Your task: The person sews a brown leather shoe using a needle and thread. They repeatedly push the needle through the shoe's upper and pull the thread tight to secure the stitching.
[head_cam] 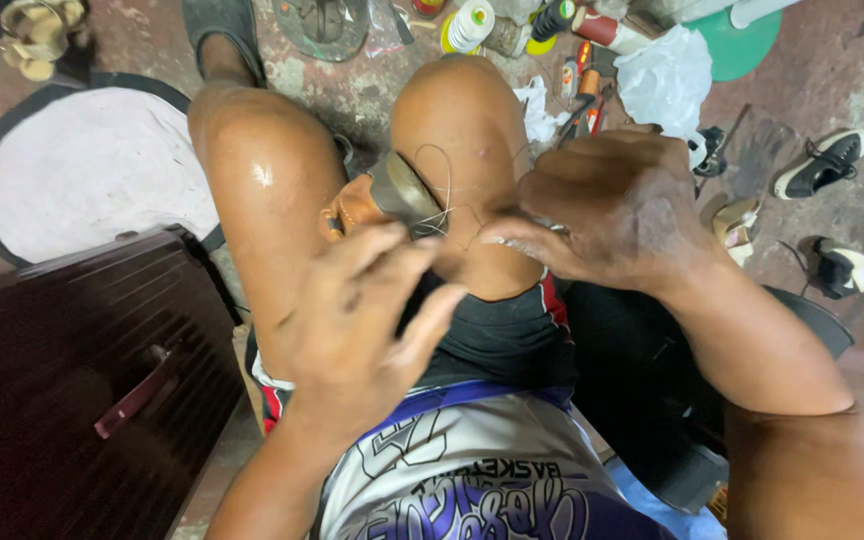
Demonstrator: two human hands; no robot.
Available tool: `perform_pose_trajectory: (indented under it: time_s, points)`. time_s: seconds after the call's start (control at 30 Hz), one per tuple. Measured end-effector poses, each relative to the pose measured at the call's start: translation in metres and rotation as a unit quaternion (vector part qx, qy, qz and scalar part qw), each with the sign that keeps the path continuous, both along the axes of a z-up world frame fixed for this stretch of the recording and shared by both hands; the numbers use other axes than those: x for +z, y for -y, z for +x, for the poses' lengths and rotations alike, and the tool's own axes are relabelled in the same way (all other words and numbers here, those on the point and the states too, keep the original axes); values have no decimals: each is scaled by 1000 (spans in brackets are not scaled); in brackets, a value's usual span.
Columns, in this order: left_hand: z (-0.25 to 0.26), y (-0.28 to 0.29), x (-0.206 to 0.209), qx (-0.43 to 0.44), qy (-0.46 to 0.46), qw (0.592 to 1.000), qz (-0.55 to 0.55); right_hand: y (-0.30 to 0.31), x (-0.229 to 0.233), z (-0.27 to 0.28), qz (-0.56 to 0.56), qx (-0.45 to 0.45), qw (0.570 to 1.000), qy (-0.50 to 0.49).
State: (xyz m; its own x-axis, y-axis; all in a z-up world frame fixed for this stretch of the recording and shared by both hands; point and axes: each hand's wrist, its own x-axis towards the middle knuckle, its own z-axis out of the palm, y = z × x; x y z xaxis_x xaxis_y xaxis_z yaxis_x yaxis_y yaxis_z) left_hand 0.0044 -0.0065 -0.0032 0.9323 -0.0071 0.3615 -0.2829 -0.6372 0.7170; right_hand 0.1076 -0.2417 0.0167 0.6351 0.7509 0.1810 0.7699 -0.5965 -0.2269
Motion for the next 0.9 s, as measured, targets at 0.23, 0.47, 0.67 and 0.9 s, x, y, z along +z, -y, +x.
perform_pose_trajectory:
  time_s: [0.23,0.47,0.67,0.9]
  points:
    - [14,12,-24,-72,-29,995,-65,-10,-4,-4,-9,-1,999,-39]
    - [11,3,-19,-52,-107,959,-259,-18,-56,-11,47,-101,984,-137]
    - [18,6,-42,-189,-206,835,-473,29,-107,-38,-71,-186,953,-226]
    - [12,28,-66,-72,-21,995,-67,17,-137,-32,-56,-216,933,-283]
